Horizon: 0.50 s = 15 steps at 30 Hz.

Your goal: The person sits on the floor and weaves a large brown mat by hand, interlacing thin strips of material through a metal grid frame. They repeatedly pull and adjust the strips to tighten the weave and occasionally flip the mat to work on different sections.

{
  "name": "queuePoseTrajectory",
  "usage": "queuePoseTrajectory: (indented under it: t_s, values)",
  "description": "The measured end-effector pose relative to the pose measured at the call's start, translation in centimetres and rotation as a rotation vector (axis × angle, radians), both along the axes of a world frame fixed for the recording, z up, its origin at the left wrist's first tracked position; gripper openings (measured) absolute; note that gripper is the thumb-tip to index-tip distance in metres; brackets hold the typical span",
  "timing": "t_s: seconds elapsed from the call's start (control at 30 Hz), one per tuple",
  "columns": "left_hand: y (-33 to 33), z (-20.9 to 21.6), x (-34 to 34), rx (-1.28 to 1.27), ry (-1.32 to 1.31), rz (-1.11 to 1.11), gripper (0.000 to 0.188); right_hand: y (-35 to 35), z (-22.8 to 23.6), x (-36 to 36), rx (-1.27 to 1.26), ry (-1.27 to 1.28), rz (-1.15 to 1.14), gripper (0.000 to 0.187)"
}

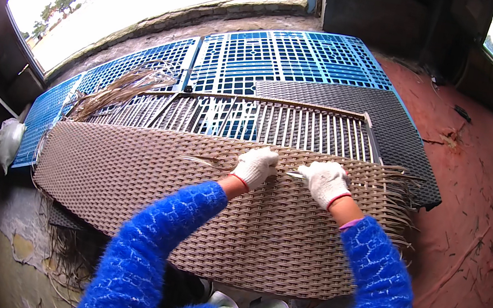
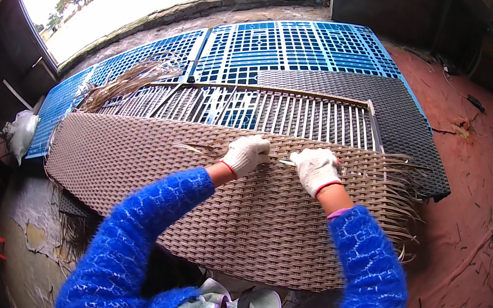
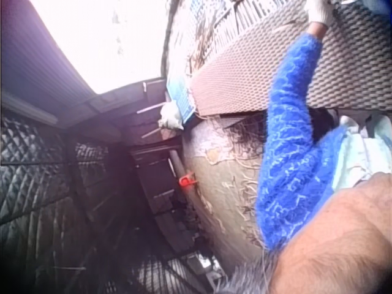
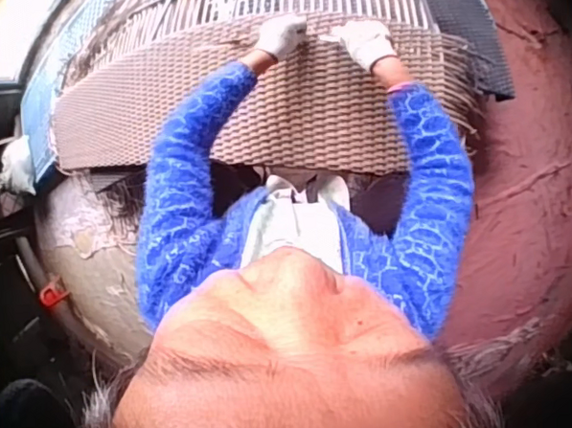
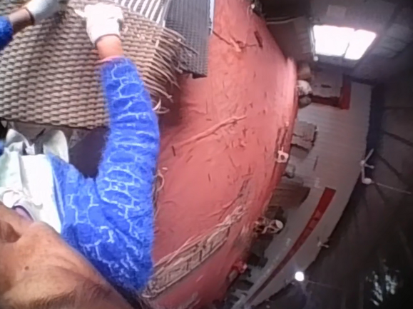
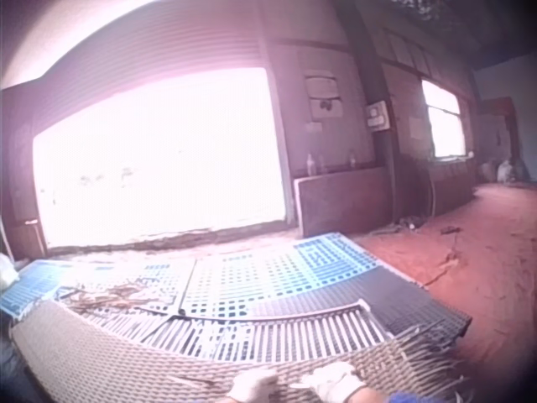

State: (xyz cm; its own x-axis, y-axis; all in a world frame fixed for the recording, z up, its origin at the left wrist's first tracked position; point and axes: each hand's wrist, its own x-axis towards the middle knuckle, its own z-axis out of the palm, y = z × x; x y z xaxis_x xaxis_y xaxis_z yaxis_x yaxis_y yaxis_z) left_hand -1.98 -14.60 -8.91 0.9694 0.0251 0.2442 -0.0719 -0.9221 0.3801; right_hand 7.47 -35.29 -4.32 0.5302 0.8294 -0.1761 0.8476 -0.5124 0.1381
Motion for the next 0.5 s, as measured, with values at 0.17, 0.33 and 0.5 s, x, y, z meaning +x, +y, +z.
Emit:
queuePoseTrajectory:
  t_s: [0.17,0.33,0.5]
  values:
    - [-1.8,-0.5,1.4,-0.012,0.019,-0.07,0.015,-1.4,1.3,0.1,0.091,-0.132,-0.005,0.022]
    - [-2.0,-0.1,2.2,-0.079,0.103,-0.174,0.014,-3.2,3.8,1.4,0.161,0.209,-0.057,0.029]
    - [-2.9,0.2,2.6,-0.041,-0.017,-0.191,0.007,-4.7,2.6,4.2,0.388,0.495,-0.377,0.03]
